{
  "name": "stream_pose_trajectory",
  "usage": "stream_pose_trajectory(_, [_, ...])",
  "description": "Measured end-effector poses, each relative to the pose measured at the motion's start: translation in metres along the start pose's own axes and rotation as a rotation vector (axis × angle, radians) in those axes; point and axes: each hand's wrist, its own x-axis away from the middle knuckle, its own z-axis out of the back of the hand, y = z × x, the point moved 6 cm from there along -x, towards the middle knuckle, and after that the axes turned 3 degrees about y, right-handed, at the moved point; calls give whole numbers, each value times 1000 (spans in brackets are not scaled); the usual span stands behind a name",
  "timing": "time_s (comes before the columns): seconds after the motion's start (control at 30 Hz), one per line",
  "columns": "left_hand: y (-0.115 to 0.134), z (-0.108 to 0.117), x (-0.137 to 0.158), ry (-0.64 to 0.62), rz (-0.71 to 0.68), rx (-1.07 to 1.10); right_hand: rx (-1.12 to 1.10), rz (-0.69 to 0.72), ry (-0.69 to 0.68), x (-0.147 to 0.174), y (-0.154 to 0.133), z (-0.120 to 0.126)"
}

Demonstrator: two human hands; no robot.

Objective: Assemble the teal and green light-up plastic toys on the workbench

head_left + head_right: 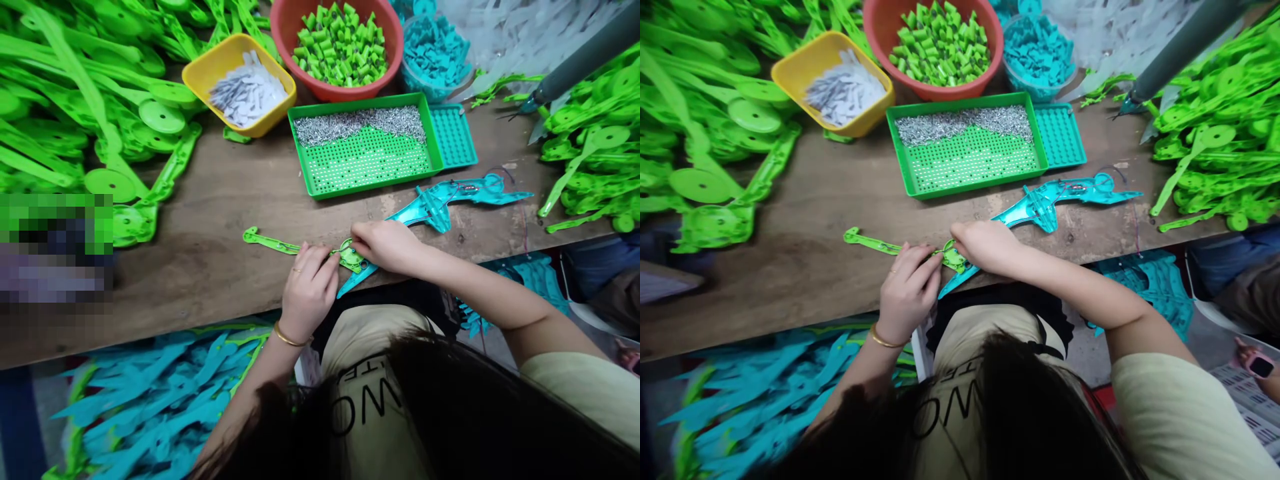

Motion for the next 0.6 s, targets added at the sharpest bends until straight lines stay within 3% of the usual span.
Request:
stream_pose_trajectory(0.17, [-2, 2, -1, -15, 18, 40, -51, 82, -59, 6, -9, 10])
stream_pose_trajectory(0.37, [0, 2, -2, 5, -13, 31, -63, 171, -84, 20, -12, 6])
stream_pose_trajectory(0.6, [-1, 1, -2, 6, -4, 25, -156, -98, 22, 21, 17, 2])
